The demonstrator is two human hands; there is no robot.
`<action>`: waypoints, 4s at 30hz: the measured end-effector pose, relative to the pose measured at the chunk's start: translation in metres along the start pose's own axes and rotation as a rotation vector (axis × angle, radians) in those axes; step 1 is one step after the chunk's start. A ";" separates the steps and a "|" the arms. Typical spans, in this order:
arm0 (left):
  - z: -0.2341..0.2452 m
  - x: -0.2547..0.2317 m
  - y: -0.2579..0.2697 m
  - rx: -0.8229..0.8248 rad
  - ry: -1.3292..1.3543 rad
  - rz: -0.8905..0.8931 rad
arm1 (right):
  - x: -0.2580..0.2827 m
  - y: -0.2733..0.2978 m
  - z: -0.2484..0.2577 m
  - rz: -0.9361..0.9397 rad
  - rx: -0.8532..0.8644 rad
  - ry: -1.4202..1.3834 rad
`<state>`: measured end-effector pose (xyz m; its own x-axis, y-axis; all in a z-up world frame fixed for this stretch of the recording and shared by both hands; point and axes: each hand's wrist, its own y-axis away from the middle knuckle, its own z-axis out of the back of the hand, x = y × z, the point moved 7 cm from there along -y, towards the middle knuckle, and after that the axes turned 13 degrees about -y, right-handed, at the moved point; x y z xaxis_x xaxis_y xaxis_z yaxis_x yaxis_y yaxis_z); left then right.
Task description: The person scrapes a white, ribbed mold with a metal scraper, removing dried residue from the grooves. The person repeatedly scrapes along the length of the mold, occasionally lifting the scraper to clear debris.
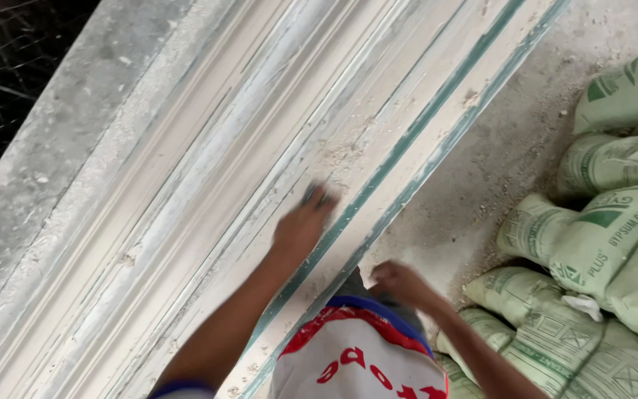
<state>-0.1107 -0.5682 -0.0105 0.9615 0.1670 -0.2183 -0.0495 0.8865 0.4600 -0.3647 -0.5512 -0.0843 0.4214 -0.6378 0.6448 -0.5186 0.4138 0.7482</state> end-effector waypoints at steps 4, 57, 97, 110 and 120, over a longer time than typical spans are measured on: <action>0.037 -0.051 -0.153 -0.143 -0.012 -0.060 | 0.053 -0.020 0.105 -0.058 -0.289 0.258; 0.065 -0.069 -0.137 0.046 -0.024 0.125 | 0.341 -0.259 0.469 0.309 -0.657 -0.132; 0.133 -0.121 -0.279 -0.039 0.042 -0.010 | 0.333 -0.257 0.457 0.444 -0.677 -0.179; 0.113 -0.119 -0.317 -0.028 0.052 -0.011 | 0.337 -0.269 0.457 0.525 -0.691 -0.139; 0.098 -0.140 -0.362 -0.059 0.033 0.033 | 0.325 -0.266 0.463 0.525 -0.714 -0.116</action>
<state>-0.2004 -0.9551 -0.0620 0.9497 0.2101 -0.2322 -0.0982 0.9039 0.4162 -0.4341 -1.1690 -0.1461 0.1620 -0.2977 0.9408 -0.0199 0.9522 0.3048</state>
